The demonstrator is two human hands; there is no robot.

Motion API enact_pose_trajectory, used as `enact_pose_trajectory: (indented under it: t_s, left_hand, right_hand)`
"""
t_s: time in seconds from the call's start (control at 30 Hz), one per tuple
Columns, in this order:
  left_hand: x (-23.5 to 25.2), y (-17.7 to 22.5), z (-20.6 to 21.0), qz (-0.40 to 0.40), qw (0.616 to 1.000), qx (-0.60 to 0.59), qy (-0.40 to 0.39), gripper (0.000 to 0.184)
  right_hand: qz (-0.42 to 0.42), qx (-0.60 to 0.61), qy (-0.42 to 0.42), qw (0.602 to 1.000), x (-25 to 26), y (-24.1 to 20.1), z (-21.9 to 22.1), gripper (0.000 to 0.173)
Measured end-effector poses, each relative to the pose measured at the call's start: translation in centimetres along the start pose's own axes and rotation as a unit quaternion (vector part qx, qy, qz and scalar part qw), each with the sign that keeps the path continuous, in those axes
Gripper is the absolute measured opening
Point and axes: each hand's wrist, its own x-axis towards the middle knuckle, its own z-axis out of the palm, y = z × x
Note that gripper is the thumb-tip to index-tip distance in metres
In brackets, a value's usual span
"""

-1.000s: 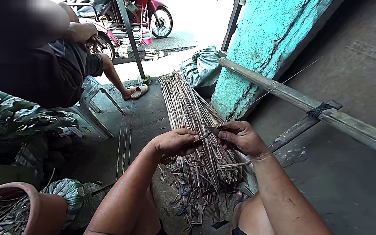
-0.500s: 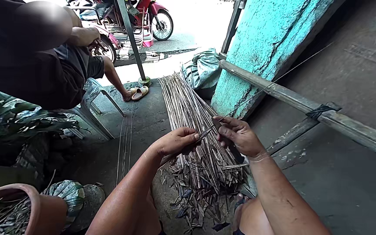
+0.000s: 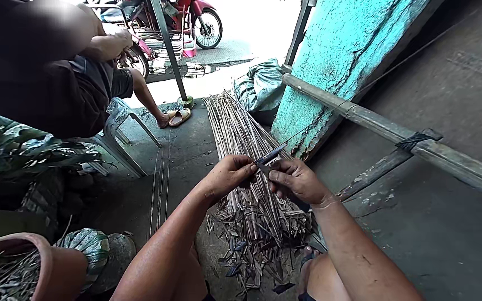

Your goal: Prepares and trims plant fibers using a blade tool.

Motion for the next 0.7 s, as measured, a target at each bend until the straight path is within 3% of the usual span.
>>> enact_pose_trajectory:
  t_s: [0.43, 0.7]
  left_hand:
    - [-0.6, 0.6, -0.3, 0.017, 0.997, -0.027, -0.065, 0.025]
    - [-0.7, 0.6, -1.0, 0.007, 0.997, -0.040, -0.072, 0.025]
  right_hand:
    - [-0.057, -0.008, -0.030, 0.998, 0.3, 0.8, -1.3, 0.010]
    - [-0.109, -0.059, -0.003, 0.992, 0.1, 0.7, -2.7, 0.013]
